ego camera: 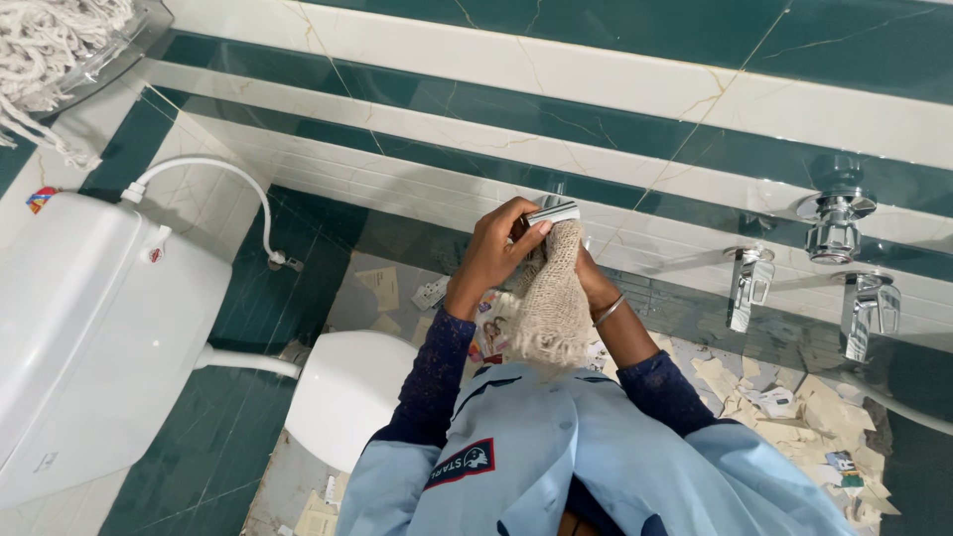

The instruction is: The person cleans various bathroom fixtures by hand using a cloth, including wiping down multiple faucets and a shower head.

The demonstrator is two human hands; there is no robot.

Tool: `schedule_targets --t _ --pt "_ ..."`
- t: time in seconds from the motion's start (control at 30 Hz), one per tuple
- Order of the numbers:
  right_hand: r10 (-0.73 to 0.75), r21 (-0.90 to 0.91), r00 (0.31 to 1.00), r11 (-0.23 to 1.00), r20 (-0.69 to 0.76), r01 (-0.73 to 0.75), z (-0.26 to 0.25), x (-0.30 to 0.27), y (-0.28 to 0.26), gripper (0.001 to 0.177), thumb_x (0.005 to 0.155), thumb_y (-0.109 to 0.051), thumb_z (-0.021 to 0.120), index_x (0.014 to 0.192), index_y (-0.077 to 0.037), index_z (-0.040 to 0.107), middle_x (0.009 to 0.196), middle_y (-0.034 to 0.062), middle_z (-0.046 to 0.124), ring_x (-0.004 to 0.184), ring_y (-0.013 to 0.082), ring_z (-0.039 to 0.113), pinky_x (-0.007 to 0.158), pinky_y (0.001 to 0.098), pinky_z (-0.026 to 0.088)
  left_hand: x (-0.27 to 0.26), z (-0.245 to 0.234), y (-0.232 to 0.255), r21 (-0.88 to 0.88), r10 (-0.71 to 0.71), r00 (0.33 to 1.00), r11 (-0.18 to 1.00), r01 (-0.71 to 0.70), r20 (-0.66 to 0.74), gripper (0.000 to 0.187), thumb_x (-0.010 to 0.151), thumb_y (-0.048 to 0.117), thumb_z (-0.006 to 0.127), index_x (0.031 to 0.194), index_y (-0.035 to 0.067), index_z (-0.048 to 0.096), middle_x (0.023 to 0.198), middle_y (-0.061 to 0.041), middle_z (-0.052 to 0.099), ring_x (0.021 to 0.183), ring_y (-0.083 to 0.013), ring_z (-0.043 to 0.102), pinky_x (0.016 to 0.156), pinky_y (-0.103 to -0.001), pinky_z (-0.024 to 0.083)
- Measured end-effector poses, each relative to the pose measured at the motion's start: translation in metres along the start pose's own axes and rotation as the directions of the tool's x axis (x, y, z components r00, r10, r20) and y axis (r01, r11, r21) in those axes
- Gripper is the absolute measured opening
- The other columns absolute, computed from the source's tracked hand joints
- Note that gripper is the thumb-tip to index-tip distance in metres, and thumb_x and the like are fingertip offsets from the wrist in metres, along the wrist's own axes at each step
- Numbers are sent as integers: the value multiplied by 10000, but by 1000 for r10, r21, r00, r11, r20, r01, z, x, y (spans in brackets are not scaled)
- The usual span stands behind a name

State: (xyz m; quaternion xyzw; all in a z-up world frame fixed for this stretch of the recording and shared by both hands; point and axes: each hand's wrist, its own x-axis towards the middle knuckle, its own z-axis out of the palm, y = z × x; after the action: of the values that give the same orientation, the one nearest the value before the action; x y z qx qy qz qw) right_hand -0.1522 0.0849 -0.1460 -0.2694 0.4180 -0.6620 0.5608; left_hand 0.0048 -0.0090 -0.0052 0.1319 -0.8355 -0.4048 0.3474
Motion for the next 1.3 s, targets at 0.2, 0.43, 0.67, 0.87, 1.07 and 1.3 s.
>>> schedule_targets --t 0.2,0.43,0.67,0.87,1.07,1.3 --pt "-60 -77 998 995 -22 58 12 -12 -19 404 1047 -277 465 1355 -24 532 1124 57 657 963 121 662 787 279 573 6 6 -5 63 1 998 998 2 -57 288 1034 334 632 1113 58 661 929 -96 737 714 -178 701 616 -305 534" --pt "-571 -693 820 581 27 427 8 -2 13 414 919 56 573 1332 43 566 1152 146 703 1061 211 661 936 324 528 -5 36 -20 112 -87 966 987 117 -245 313 1053 368 590 1111 69 664 910 -92 720 747 -219 682 658 -356 522" --pt "-557 -799 830 511 -25 318 33 -15 1 509 872 34 622 1367 59 506 1113 180 704 1044 195 673 919 339 533 -12 47 -27 137 -50 932 985 105 -358 345 1093 380 486 1079 59 614 899 -106 654 836 -270 580 790 -417 457" --pt "-140 -399 984 901 112 173 -11 -6 36 425 1006 -62 548 1422 15 510 1227 62 662 1118 147 610 1010 327 504 -6 33 -15 -25 -18 885 1000 7 -465 417 1169 347 326 1079 41 595 946 -128 632 880 -223 581 827 -376 455" --pt "-19 -417 992 906 126 70 -23 -19 57 423 981 -66 566 1398 -54 496 1194 -14 636 1063 78 593 949 283 504 -11 37 -22 -305 -133 856 952 -30 -499 467 1173 325 298 997 30 614 912 -67 582 774 -114 500 727 -301 438" --pt "-89 -484 945 841 314 240 -27 -36 93 125 985 -36 654 1099 10 680 922 -15 647 845 52 566 741 256 493 -7 18 -5 -572 -304 804 818 -55 -512 451 1130 335 326 892 55 588 763 -7 547 549 -62 442 478 -216 347"
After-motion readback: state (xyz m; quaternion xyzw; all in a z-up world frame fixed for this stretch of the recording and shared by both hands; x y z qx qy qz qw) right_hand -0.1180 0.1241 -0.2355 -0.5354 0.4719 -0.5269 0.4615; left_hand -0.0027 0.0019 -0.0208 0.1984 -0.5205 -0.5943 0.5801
